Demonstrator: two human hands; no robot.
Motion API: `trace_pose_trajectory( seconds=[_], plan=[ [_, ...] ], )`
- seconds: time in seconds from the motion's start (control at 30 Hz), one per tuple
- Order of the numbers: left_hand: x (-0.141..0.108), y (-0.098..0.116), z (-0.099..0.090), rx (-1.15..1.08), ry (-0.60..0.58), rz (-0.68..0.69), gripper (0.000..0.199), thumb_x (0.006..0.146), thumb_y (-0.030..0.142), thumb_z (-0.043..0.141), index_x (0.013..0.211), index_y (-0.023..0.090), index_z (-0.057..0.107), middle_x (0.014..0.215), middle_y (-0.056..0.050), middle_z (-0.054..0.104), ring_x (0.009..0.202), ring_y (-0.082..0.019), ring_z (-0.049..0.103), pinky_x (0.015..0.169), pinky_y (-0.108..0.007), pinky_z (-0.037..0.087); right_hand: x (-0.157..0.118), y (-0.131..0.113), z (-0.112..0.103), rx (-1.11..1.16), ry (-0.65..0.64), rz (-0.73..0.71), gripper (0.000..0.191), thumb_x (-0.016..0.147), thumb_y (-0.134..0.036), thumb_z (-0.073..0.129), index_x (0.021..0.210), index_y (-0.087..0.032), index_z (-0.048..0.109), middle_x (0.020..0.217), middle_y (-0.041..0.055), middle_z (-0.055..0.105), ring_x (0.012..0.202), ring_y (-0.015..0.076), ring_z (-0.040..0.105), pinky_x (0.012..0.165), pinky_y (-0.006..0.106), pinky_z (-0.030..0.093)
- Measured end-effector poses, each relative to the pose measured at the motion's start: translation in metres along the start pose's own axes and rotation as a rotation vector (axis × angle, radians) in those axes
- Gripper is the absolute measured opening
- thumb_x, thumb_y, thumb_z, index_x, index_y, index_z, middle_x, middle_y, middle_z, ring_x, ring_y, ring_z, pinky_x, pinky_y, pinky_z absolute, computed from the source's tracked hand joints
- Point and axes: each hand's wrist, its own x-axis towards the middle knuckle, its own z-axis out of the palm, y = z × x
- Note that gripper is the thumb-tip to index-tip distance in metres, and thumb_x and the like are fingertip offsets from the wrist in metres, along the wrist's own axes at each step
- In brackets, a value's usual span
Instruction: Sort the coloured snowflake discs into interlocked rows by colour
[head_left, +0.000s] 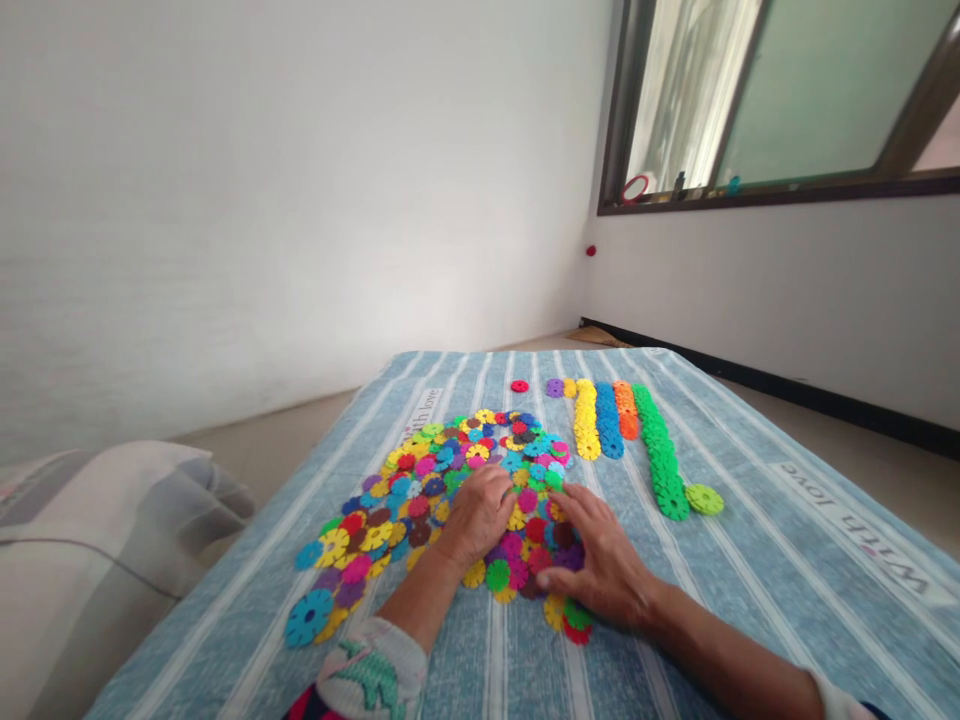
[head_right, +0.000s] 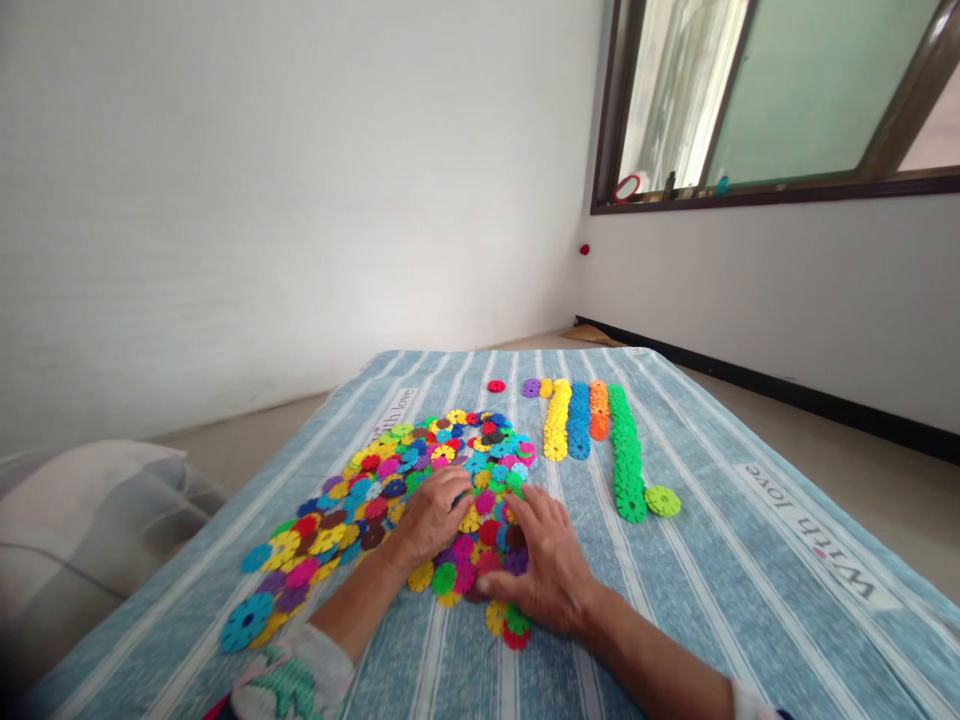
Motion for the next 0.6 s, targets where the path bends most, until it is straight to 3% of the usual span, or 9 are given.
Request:
trace_pose_trajectory(
  seconds=[0.1,0.17,0.43,0.6],
  plan=[
    [0.0,0.0,0.001,0.007,-0.003,-0.008,0.017,0.08,0.011,0.049,0.07,0.018,0.06,0.082,-0.007,0.065,0.086,-0.021,0.061,0.084,-0.037,0.051,-0.018,0.001,0.002,-0.088,-0.121,-0.115,0.107,0.051,-0.073,0.071,0.141,-0.025,0.04,0.144,0.0153,0.039,0.133,0.0408,0.03,0.106,0.06,0.024],
    [0.001,-0.001,0.0,0.012,-0.003,-0.012,0.02,0.081,0.011,0.047,0.069,0.018,0.06,0.079,-0.006,0.064,0.084,-0.02,0.061,0.082,-0.035,0.051,-0.018,0.0,0.006,-0.118,-0.159,-0.142,0.111,0.05,-0.076,0.069,0.143,-0.025,0.037,0.147,0.016,0.035,0.134,0.0419,0.027,0.106,0.062,0.023],
    [-0.001,-0.005,-0.002,0.065,0.009,-0.057,0.019,0.081,0.008,0.047,0.071,0.018,0.061,0.081,-0.007,0.064,0.085,-0.02,0.06,0.079,-0.034,0.05,0.023,-0.01,0.023,-0.14,-0.145,-0.177,0.082,0.072,-0.065,0.061,0.137,-0.018,0.044,0.142,0.0187,0.042,0.133,0.0359,0.032,0.107,0.057,0.026],
    [-0.003,-0.009,-0.003,0.113,0.024,-0.099,0.022,0.081,0.007,0.044,0.07,0.018,0.06,0.077,-0.006,0.064,0.08,-0.02,0.059,0.076,-0.033,0.05,0.038,-0.017,0.022,-0.023,-0.117,-0.368,0.064,0.078,-0.051,0.063,0.13,-0.016,0.05,0.133,0.0159,0.051,0.125,0.0283,0.045,0.106,0.047,0.034]
  ],
)
